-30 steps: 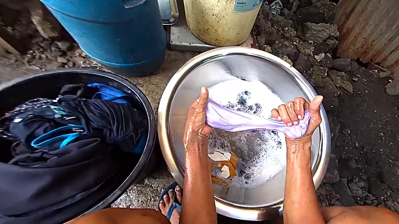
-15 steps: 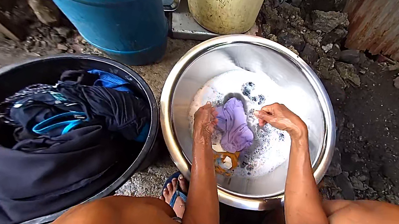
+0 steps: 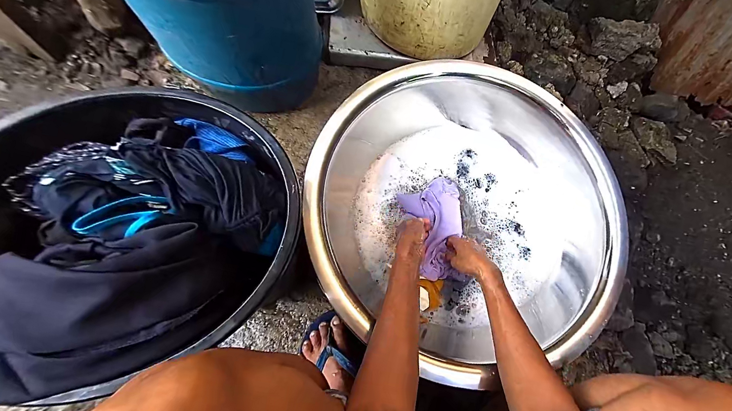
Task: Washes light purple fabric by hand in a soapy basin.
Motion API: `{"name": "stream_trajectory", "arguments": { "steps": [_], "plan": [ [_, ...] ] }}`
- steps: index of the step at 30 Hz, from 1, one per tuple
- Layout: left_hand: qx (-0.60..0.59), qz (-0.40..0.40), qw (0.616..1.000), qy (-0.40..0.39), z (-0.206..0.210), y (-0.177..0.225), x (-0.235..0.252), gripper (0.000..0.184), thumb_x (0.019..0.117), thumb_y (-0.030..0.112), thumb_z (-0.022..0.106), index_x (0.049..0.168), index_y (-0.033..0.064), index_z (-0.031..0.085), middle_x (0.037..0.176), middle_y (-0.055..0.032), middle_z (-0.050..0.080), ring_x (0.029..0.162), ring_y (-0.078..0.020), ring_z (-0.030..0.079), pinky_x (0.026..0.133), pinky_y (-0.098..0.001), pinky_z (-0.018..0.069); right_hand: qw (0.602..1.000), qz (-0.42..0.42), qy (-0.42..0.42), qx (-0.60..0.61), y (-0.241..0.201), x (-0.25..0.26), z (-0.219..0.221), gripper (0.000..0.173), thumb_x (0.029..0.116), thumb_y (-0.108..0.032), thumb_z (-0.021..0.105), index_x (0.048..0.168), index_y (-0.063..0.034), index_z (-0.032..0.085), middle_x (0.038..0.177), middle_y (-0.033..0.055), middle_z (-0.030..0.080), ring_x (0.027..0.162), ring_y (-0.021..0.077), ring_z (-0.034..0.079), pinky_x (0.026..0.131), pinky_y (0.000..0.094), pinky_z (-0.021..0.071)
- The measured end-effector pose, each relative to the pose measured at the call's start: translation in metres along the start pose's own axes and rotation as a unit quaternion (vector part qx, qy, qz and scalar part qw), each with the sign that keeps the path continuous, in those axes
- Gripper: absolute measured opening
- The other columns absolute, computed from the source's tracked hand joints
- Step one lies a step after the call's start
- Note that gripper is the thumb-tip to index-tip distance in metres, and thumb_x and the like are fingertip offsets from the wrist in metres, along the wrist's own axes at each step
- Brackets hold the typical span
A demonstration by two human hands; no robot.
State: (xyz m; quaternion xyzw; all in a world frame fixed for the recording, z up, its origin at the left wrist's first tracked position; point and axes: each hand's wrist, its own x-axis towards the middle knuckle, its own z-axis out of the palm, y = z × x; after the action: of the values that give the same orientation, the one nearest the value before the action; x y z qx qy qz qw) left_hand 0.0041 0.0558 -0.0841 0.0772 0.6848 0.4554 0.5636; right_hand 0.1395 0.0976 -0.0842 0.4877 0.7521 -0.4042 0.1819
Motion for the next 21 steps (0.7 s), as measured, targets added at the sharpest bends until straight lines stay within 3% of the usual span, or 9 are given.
{"name": "stream_trajectory", "arguments": {
  "steps": [3, 6, 10, 13, 16, 21],
  "plan": [
    [0.199, 0.035, 0.979, 0.021, 0.007, -0.004, 0.003, 0.032, 0.1082, 0.016, 0.049, 0.126, -0.0053, 0.063, 0.131, -0.0273, 0.062, 0.123, -0.037, 0.059, 0.103, -0.0516, 0.0458, 1.0, -0.016, -0.006, 0.001, 0.007, 0.002, -0.001, 0.042, 0.1048, -0.025, 0.057, 0.134, 0.0051, 0.059, 0.134, 0.0285, 0.061, 0.131, 0.0423, 0.055, 0.113, 0.0592, 0.0386],
    [0.36, 0.05, 0.932, -0.01, 0.006, 0.0, 0.001, 0.03, 0.1041, 0.019, 0.056, 0.121, -0.0026, 0.068, 0.131, -0.0268, 0.063, 0.127, -0.0389, 0.058, 0.107, -0.055, 0.0436, 0.999, -0.025, -0.019, 0.002, 0.013, 0.001, -0.002, 0.04, 0.1059, -0.026, 0.056, 0.131, 0.0051, 0.061, 0.133, 0.0281, 0.062, 0.13, 0.0411, 0.056, 0.112, 0.0578, 0.0387],
    [0.423, 0.061, 0.904, -0.028, 0.006, -0.001, 0.005, 0.031, 0.0977, 0.02, 0.067, 0.121, 0.0005, 0.069, 0.13, -0.0251, 0.064, 0.127, -0.0387, 0.058, 0.107, -0.0552, 0.0446, 0.999, -0.005, -0.038, 0.022, 0.01, -0.008, -0.023, 0.04, 0.1093, -0.026, 0.049, 0.129, 0.0062, 0.063, 0.127, 0.0296, 0.063, 0.117, 0.0408, 0.063, 0.104, 0.0561, 0.0457],
    [0.47, 0.07, 0.88, -0.02, 0.01, 0.001, 0.002, 0.03, 0.0968, 0.021, 0.067, 0.12, 0.0011, 0.069, 0.131, -0.0247, 0.064, 0.127, -0.0385, 0.058, 0.106, -0.0564, 0.0451, 0.996, -0.012, 0.02, 0.088, 0.003, -0.015, -0.044, 0.037, 0.1096, -0.023, 0.049, 0.127, 0.0072, 0.062, 0.12, 0.0287, 0.065, 0.107, 0.0389, 0.066, 0.1, 0.0538, 0.0488],
    [0.494, 0.082, 0.865, 0.006, 0.016, 0.003, -0.009, 0.029, 0.0993, 0.023, 0.063, 0.118, 0.0017, 0.069, 0.129, -0.0237, 0.065, 0.126, -0.0378, 0.06, 0.103, -0.0561, 0.0473, 0.985, -0.075, 0.081, 0.134, -0.013, -0.018, -0.061, 0.032, 0.1085, -0.022, 0.052, 0.124, 0.0046, 0.064, 0.112, 0.0249, 0.069, 0.096, 0.0355, 0.07, 0.092, 0.0531, 0.0543],
    [0.507, 0.124, 0.851, 0.062, 0.025, -0.002, -0.016, 0.029, 0.1028, 0.019, 0.056, 0.123, 0.0019, 0.068, 0.13, -0.0224, 0.065, 0.126, -0.0367, 0.061, 0.103, -0.0543, 0.0484, 0.972, -0.191, 0.041, 0.132, -0.072, -0.033, -0.107, 0.031, 0.1092, -0.019, 0.049, 0.121, 0.0067, 0.064, 0.105, 0.0224, 0.069, 0.086, 0.0281, 0.068, 0.086, 0.0459, 0.0553]
  ]
}}
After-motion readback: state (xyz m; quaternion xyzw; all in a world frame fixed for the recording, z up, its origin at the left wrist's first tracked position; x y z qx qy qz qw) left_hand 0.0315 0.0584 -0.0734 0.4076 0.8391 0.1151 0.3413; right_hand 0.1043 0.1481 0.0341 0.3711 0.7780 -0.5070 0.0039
